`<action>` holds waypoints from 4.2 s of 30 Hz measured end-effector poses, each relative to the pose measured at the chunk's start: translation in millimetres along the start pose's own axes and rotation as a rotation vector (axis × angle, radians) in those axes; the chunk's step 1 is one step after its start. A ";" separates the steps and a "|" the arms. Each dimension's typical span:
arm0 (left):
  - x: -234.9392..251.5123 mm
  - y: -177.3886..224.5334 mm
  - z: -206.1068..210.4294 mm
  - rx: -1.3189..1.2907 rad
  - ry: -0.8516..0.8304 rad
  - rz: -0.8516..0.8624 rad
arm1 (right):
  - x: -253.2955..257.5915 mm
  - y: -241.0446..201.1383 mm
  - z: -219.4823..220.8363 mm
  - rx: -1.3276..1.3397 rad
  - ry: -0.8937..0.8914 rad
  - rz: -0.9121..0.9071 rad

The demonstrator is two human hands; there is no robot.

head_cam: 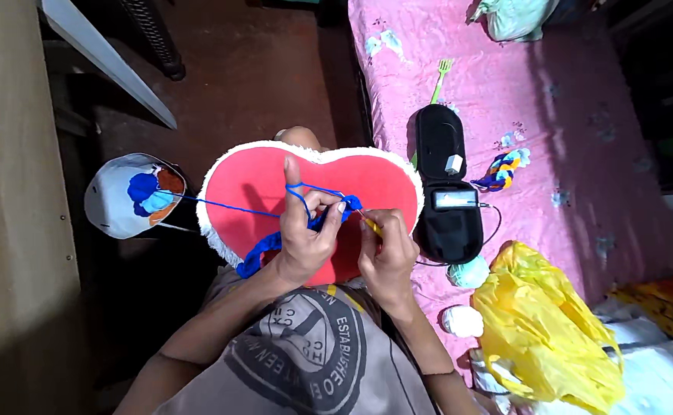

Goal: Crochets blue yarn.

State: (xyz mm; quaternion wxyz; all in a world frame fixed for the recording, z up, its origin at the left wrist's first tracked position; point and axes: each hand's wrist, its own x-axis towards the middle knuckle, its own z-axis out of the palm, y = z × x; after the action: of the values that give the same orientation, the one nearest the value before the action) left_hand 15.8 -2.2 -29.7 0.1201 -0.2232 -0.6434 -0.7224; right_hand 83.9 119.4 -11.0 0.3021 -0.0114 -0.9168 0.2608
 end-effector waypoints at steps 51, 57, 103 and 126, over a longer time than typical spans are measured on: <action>5.0 13.7 -4.4 -0.042 -0.136 -0.189 | 11.3 15.9 -5.2 -0.015 -0.010 -0.209; -0.8 8.5 -0.4 -0.046 -0.046 -0.061 | 10.0 7.9 -2.2 0.356 -0.084 0.094; 11.5 12.8 -8.9 -0.290 -0.164 -0.392 | 6.4 18.4 -1.8 0.856 -0.144 0.435; -2.3 -3.5 -3.9 0.100 -0.106 0.129 | 5.4 11.0 -13.3 0.899 -0.240 0.603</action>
State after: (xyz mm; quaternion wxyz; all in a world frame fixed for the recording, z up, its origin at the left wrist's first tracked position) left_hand 15.6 -5.8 -34.2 0.1429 -0.2957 -0.6683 -0.6675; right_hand 85.4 136.1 -4.4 0.0825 -0.1135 -0.6994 0.7008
